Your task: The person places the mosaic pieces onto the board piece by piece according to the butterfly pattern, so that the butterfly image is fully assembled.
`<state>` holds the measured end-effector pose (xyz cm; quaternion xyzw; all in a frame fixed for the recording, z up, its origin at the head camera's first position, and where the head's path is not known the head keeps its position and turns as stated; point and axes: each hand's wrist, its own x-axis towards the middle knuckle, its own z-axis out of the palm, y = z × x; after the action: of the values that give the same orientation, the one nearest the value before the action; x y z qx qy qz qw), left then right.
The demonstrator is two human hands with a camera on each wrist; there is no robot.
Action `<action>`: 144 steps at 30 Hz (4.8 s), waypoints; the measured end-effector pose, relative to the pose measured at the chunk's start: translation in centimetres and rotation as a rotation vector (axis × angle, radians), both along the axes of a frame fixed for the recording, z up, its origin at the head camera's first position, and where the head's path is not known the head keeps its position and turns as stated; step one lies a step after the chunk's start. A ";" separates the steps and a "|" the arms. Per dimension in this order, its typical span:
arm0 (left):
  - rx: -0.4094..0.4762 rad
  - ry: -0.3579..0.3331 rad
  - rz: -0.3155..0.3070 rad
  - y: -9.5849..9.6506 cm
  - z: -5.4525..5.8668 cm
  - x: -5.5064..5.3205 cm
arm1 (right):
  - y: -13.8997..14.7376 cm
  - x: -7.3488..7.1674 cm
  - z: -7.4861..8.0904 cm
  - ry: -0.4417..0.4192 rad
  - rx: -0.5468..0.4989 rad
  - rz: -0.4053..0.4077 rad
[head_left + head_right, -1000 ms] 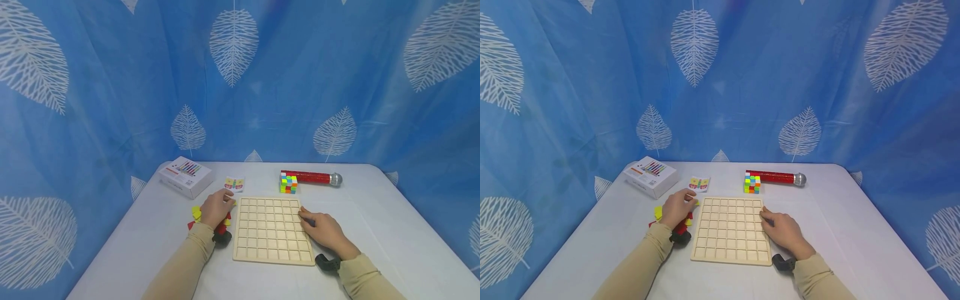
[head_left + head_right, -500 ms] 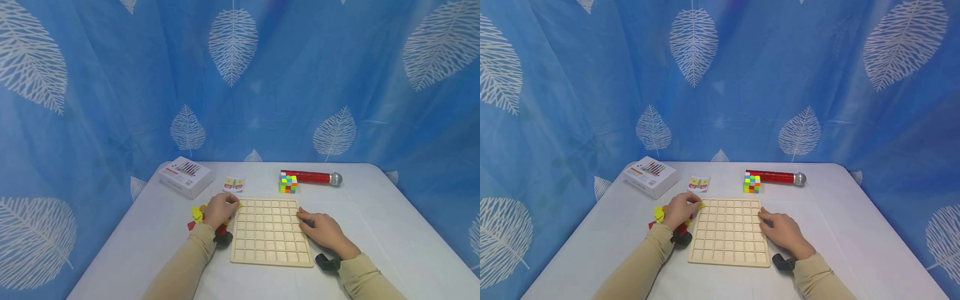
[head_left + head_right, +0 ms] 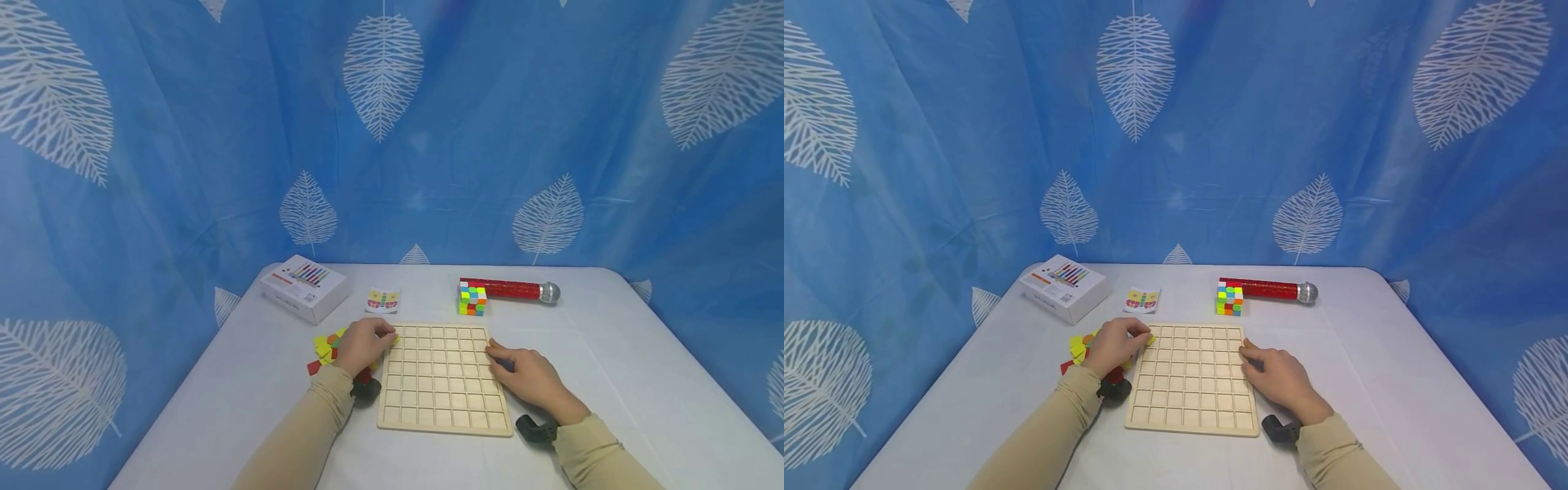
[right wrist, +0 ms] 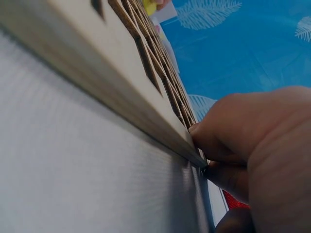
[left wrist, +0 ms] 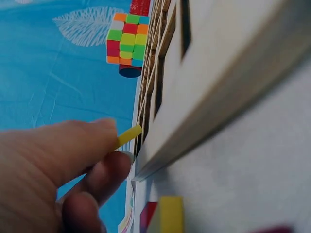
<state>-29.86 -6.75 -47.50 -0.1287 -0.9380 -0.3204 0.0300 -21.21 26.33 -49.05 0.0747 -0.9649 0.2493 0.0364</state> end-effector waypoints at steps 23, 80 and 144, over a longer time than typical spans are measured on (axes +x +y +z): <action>-0.075 -0.027 -0.014 0.2 -0.3 0.4 | -0.3 0.2 0.3 0.004 0.005 0.004; -0.310 0.039 0.175 -6.0 0.4 1.0 | -0.3 0.2 0.3 -0.014 -0.024 -0.003; -0.033 0.030 0.169 -4.6 0.7 1.6 | -0.2 0.2 0.1 0.012 -0.009 -0.001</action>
<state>-28.29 -11.37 -46.75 -0.0541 -0.9502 -0.2991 0.0691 -20.99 26.10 -48.92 0.0755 -0.9635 0.2533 0.0429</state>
